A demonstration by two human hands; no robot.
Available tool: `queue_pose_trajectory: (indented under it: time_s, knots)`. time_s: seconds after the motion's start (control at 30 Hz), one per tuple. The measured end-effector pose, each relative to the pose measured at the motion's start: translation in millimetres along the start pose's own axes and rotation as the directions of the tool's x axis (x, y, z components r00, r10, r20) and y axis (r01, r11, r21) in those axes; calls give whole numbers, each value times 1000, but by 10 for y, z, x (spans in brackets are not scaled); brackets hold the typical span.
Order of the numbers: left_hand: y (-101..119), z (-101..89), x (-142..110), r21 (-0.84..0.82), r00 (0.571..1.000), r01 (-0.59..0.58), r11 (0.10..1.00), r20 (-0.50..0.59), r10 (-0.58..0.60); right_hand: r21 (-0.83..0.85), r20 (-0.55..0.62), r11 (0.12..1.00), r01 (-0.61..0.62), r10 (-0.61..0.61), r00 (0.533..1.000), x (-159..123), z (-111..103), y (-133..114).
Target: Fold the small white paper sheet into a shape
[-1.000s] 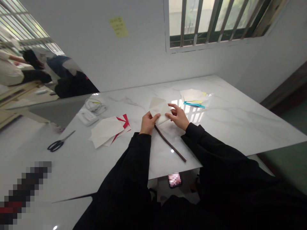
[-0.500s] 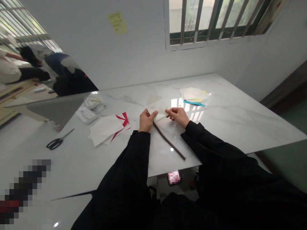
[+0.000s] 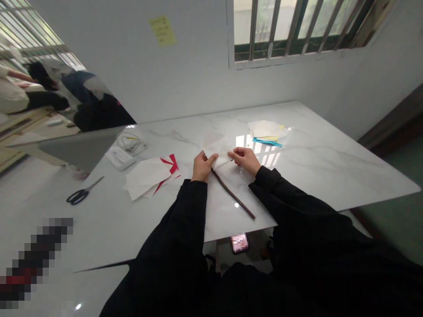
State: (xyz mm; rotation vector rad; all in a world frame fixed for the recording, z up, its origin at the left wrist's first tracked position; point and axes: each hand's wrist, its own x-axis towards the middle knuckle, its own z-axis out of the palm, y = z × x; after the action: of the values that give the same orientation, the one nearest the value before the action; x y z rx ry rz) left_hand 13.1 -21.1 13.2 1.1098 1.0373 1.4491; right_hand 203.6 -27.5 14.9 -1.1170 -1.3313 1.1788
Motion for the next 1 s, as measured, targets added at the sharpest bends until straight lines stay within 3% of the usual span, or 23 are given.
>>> queue_pose_trajectory:
  time_s: [0.27,1.0]
  knots:
    - [62,53,-65,58,993,13,998,118,-19,39,51,999,-13,11,999,12,-28,-2]
    - [37,35,-53,107,996,-9,994,93,-1,68,81,994,-83,78,994,-14,-36,-15]
